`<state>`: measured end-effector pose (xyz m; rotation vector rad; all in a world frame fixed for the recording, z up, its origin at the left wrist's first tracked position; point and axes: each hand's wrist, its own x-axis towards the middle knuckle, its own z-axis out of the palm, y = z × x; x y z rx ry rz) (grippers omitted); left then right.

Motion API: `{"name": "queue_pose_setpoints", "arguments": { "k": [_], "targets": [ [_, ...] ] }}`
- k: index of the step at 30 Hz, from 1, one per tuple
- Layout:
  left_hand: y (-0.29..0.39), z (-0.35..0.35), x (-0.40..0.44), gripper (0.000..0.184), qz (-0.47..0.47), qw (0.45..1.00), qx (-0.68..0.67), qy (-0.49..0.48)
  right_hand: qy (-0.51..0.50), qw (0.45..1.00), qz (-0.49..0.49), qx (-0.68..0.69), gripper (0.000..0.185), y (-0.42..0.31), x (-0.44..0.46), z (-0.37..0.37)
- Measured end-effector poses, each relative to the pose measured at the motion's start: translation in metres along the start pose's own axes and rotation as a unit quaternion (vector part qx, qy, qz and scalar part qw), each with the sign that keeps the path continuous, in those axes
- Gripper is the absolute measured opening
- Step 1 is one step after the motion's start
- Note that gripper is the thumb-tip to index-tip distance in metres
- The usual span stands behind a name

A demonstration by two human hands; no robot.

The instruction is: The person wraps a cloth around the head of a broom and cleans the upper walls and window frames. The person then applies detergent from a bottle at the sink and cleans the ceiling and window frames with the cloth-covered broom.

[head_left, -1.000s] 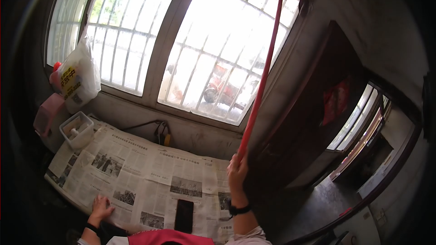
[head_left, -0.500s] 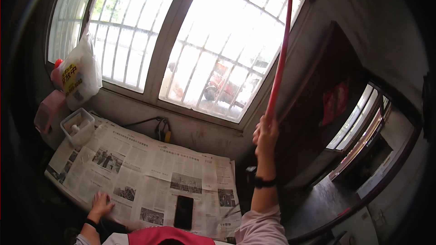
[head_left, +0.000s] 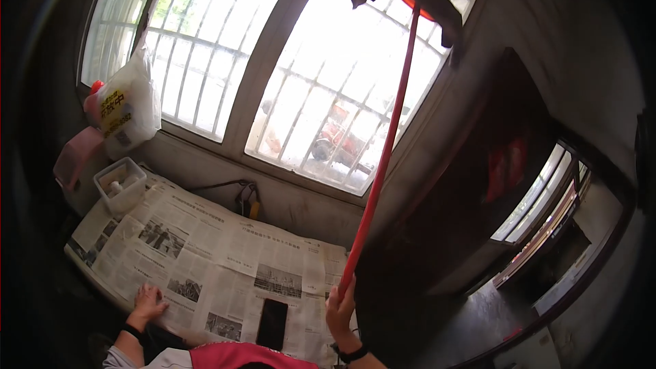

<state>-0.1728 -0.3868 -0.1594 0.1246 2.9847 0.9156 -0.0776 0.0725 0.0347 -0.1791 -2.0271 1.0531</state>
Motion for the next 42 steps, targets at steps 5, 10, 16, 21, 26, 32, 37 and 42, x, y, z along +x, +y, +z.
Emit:
{"name": "queue_pose_setpoints", "arguments": {
  "k": [5, 10, 16, 21, 26, 32, 37, 42],
  "targets": [
    [-0.001, 0.002, 0.002, 0.036, 0.001, 1.0, 0.003, 0.002, -0.014, 0.995, -0.014, -0.099, 0.052, 0.032, -0.032, -0.008],
    [0.002, -0.004, 0.0, 0.033, 0.012, 1.0, -0.002, -0.002, 0.033, 0.997, -0.051, -0.045, 0.048, -0.027, 0.047, 0.0],
    [0.006, -0.01, -0.002, 0.033, 0.005, 1.0, -0.01, -0.015, -0.071, 0.988, -0.036, 0.13, 0.045, -0.152, 0.192, -0.036],
    [0.001, -0.024, 0.018, 0.036, 0.001, 0.993, -0.039, -0.112, -0.165, 0.949, -0.028, 0.267, 0.039, -0.174, 0.192, 0.009],
    [0.111, -0.077, 0.037, 0.027, 0.123, 0.928, -0.306, -0.173, -0.174, 0.865, 0.115, 0.456, 0.039, -0.175, 0.155, 0.05],
    [0.251, -0.048, 0.008, 0.04, 0.197, 0.717, -0.552, -0.377, -0.211, 0.864, 0.144, 0.435, 0.034, -0.126, 0.047, 0.123],
    [0.262, -0.021, -0.026, 0.04, 0.095, 0.611, -0.659, -0.428, -0.219, 0.859, 0.183, 0.425, 0.034, -0.116, 0.017, 0.123],
    [0.325, -0.086, 0.014, 0.039, 0.146, 0.672, -0.663, -0.297, -0.228, 0.881, 0.122, 0.396, 0.038, -0.158, 0.107, 0.126]
  ]
}}
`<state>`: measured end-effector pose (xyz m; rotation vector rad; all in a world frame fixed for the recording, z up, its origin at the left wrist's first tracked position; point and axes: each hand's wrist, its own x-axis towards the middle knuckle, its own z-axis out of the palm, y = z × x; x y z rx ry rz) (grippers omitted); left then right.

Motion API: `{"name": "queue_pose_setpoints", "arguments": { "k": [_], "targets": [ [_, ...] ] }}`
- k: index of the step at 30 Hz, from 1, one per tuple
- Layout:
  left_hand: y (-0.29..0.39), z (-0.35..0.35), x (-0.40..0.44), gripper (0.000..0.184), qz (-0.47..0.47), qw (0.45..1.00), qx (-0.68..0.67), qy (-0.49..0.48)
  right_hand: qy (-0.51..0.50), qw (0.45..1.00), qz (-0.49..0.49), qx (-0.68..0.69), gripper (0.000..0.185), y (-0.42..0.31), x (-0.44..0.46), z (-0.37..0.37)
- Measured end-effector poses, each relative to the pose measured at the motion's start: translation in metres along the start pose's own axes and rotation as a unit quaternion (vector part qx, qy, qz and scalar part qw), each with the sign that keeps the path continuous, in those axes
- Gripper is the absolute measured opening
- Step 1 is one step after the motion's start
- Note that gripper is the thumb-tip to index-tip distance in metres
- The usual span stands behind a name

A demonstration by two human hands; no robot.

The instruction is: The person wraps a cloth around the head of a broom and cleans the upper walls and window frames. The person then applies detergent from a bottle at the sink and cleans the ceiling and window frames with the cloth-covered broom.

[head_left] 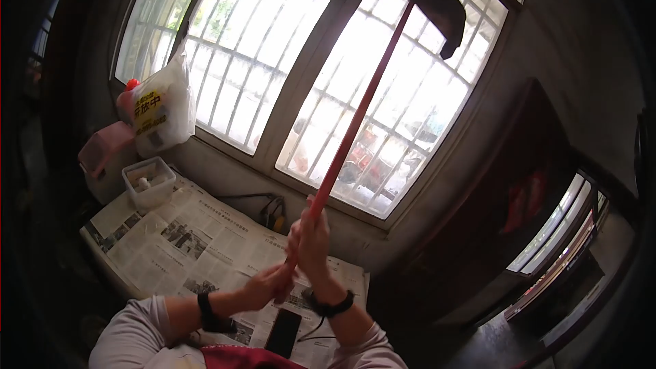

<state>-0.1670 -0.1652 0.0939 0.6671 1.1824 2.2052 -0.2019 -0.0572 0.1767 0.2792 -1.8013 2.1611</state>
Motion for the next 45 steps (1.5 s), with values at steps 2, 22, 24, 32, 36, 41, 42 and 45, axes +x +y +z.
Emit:
{"name": "queue_pose_setpoints", "arguments": {
  "k": [2, 22, 24, 32, 36, 41, 42, 45],
  "targets": [
    [0.048, 0.014, 0.037, 0.038, 0.059, 0.998, 0.013, -0.024, -0.024, 0.999, -0.014, 0.03, 0.04, -0.042, 0.05, 0.004],
    [-0.027, -0.044, -0.026, 0.028, -0.131, 0.989, 0.048, -0.053, -0.053, 0.988, -0.037, 0.14, 0.029, -0.059, 0.131, -0.008],
    [-0.04, -0.065, -0.053, 0.027, -0.166, 0.983, 0.067, -0.048, -0.045, 0.987, -0.038, 0.152, 0.021, -0.039, 0.124, -0.002],
    [-0.022, -0.12, -0.176, 0.022, -0.294, 0.944, 0.128, -0.077, -0.031, 0.984, 0.021, 0.172, 0.019, 0.023, 0.036, 0.045],
    [-0.018, -0.127, -0.218, 0.018, -0.314, 0.945, 0.091, 0.0, -0.03, 0.977, 0.044, 0.205, 0.02, 0.046, 0.002, 0.056],
    [-0.03, -0.113, -0.211, 0.016, -0.287, 0.947, 0.119, 0.078, -0.015, 0.975, 0.053, 0.216, 0.018, 0.054, 0.008, 0.043],
    [-0.031, -0.1, -0.199, 0.014, -0.272, 0.955, 0.086, 0.082, -0.012, 0.975, 0.058, 0.213, 0.017, 0.05, 0.015, 0.037],
    [-0.045, -0.095, -0.169, 0.012, -0.239, 0.964, 0.093, 0.073, 0.014, 0.98, 0.037, 0.193, 0.017, 0.042, 0.036, 0.022]
  ]
}}
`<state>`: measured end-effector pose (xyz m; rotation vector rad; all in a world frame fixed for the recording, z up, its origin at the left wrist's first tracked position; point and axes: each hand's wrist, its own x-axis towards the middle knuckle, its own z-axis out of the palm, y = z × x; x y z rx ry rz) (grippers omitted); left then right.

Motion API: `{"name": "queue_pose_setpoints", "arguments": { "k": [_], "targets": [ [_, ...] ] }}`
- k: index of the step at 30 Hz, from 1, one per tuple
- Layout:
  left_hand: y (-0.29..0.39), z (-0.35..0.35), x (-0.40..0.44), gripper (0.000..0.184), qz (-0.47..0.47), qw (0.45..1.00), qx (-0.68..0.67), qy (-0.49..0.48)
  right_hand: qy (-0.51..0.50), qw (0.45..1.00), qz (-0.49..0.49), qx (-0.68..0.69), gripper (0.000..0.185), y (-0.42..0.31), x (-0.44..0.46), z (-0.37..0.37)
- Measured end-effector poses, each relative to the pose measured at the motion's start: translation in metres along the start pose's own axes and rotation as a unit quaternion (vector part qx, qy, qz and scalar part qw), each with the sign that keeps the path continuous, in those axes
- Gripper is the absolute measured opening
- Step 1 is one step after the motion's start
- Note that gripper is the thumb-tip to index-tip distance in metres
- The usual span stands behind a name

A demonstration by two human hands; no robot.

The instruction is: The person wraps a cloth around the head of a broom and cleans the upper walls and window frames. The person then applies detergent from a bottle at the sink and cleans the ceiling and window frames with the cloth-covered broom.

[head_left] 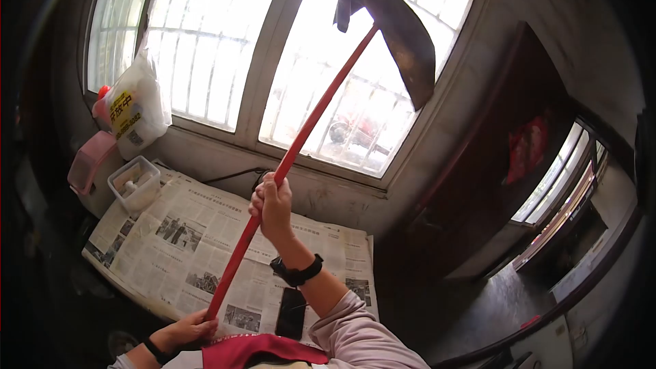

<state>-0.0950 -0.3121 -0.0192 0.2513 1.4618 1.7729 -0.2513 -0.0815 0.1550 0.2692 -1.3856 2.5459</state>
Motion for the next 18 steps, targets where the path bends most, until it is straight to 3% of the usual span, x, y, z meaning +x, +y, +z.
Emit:
{"name": "queue_pose_setpoints", "arguments": {
  "k": [3, 5, 11, 15, 18],
  "targets": [
    [0.023, 0.009, 0.037, 0.016, 0.041, 0.995, 0.079, -0.032, -0.002, 0.999, -0.017, -0.029, 0.019, -0.035, 0.029, -0.004],
    [0.046, 0.019, 0.063, 0.015, 0.131, 0.985, 0.099, -0.052, -0.018, 0.997, -0.042, -0.057, 0.022, -0.068, 0.057, -0.005],
    [0.174, 0.082, 0.121, 0.017, 0.246, 0.964, 0.095, -0.019, -0.009, 0.973, -0.155, -0.17, 0.021, -0.197, 0.155, 0.012],
    [0.228, 0.116, 0.129, 0.019, 0.24, 0.968, 0.041, -0.068, -0.001, 0.978, -0.14, -0.156, 0.016, -0.269, 0.168, 0.033],
    [0.216, 0.116, 0.136, 0.02, 0.237, 0.969, 0.025, -0.072, 0.031, 0.97, -0.151, -0.188, 0.018, -0.258, 0.168, 0.022]
  ]
}}
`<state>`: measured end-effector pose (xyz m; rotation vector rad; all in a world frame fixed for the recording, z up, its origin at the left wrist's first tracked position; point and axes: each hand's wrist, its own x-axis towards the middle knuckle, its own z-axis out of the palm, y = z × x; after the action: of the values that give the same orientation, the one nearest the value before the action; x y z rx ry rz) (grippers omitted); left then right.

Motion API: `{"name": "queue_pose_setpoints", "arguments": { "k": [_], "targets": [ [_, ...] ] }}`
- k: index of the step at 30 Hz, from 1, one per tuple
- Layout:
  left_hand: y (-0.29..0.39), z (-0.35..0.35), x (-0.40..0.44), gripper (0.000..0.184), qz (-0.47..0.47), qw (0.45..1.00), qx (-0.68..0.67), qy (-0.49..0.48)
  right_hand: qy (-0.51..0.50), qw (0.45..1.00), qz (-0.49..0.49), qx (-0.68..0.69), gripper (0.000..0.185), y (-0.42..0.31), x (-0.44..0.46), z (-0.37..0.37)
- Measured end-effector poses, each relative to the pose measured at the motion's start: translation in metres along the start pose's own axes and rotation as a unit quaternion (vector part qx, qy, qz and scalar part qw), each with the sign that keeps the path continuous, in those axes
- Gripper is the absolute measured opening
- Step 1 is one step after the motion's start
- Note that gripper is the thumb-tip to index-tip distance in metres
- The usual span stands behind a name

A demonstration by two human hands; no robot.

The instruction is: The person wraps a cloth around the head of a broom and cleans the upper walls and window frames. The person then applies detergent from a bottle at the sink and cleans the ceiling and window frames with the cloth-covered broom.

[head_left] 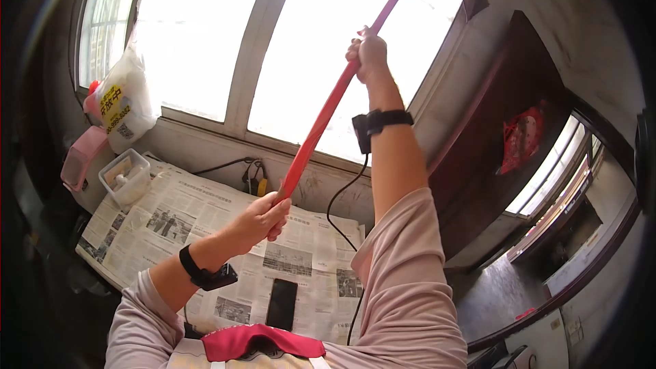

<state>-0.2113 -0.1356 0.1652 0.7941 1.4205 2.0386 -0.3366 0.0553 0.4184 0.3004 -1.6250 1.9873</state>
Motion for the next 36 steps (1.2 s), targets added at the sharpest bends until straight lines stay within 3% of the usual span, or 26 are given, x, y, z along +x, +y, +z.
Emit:
{"name": "queue_pose_setpoints", "arguments": {
  "k": [6, 11, 16, 21, 25, 29, 33, 36],
  "targets": [
    [-0.063, -0.029, -0.058, 0.018, -0.015, 0.984, 0.157, 0.077, 0.012, 1.0, 0.017, 0.01, 0.017, 0.071, -0.078, 0.003],
    [-0.105, -0.081, -0.149, 0.018, -0.106, 0.98, 0.154, 0.07, -0.025, 0.993, 0.086, 0.081, 0.021, 0.129, -0.164, 0.03],
    [-0.147, -0.121, -0.26, 0.015, -0.218, 0.957, 0.154, 0.113, -0.064, 0.976, 0.084, 0.189, 0.018, 0.203, -0.264, 0.065],
    [-0.156, -0.109, -0.307, 0.012, -0.261, 0.953, 0.077, 0.132, -0.028, 0.951, 0.212, 0.224, 0.018, 0.236, -0.31, 0.067],
    [-0.17, -0.096, -0.287, 0.014, -0.228, 0.959, 0.094, 0.139, -0.014, 0.951, 0.229, 0.207, 0.02, 0.243, -0.299, 0.055],
    [-0.154, -0.084, -0.238, 0.016, -0.25, 0.96, 0.023, 0.126, -0.008, 0.97, 0.168, 0.176, 0.024, 0.23, -0.253, 0.038],
    [-0.141, -0.089, -0.159, 0.014, -0.125, 0.982, 0.135, 0.045, -0.032, 0.985, 0.103, 0.137, 0.023, 0.182, -0.173, 0.014],
    [-0.094, -0.074, -0.094, 0.011, -0.069, 0.992, 0.106, 0.027, -0.03, 0.993, 0.067, 0.093, 0.02, 0.135, -0.101, -0.001]
  ]
}}
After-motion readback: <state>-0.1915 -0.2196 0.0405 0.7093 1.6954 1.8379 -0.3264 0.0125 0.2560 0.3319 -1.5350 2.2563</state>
